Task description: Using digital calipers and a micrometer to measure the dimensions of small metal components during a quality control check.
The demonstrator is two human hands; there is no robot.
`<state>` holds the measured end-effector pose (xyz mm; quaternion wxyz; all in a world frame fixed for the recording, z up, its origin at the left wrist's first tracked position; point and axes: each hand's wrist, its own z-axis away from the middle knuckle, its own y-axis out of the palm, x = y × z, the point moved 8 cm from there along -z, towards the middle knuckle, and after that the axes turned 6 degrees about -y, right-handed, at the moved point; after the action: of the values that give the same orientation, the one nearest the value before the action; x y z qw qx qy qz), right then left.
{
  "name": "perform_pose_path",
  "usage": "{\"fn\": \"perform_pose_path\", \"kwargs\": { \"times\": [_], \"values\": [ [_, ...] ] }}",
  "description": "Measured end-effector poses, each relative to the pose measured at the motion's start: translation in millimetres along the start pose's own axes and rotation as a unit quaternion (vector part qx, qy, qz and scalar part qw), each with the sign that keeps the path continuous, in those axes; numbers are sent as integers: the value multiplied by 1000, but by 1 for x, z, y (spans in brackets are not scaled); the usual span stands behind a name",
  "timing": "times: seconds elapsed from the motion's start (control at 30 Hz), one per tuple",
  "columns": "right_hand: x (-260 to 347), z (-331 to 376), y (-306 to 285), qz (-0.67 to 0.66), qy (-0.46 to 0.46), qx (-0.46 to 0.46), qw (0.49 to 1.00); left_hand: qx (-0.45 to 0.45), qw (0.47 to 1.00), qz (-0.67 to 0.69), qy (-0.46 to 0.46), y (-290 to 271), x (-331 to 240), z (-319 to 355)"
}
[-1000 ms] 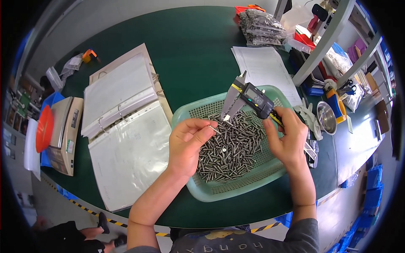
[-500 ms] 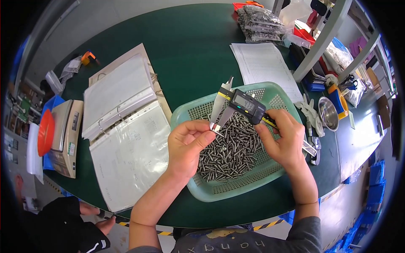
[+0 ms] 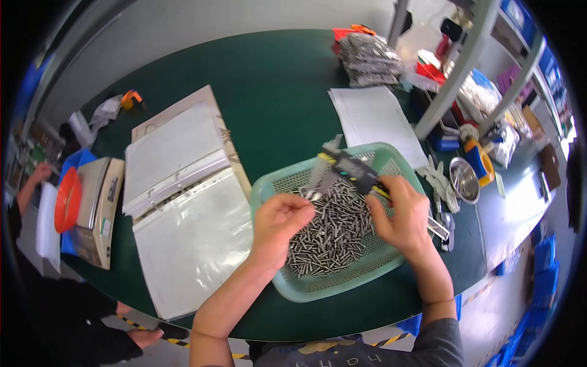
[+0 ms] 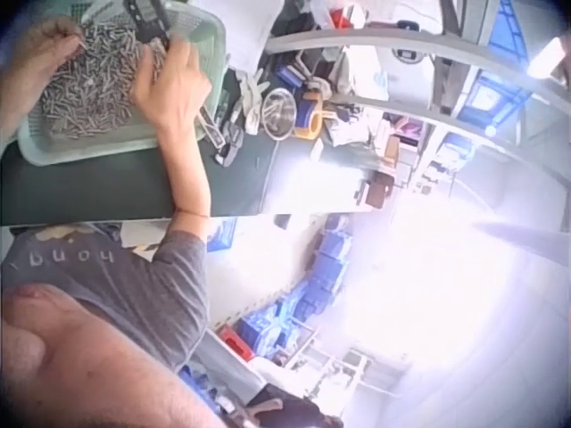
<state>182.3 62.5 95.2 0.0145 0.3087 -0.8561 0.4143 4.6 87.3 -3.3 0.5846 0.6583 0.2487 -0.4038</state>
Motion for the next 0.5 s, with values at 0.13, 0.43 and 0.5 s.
{"fn": "perform_pose_path", "kwargs": {
  "times": [0.13, 0.43, 0.5],
  "values": [
    [-18, 10, 8, 26, 52, -23, 998, -56, 968, -245, 21, -11, 11, 13],
    [-120, -13, 4, 48, 115, 47, 991, 25, 815, -468, 341, 5, -90, 73],
    [-134, -32, 21, 30, 131, 63, 989, -30, 828, -471, 302, -54, -109, 68]
  ]
}}
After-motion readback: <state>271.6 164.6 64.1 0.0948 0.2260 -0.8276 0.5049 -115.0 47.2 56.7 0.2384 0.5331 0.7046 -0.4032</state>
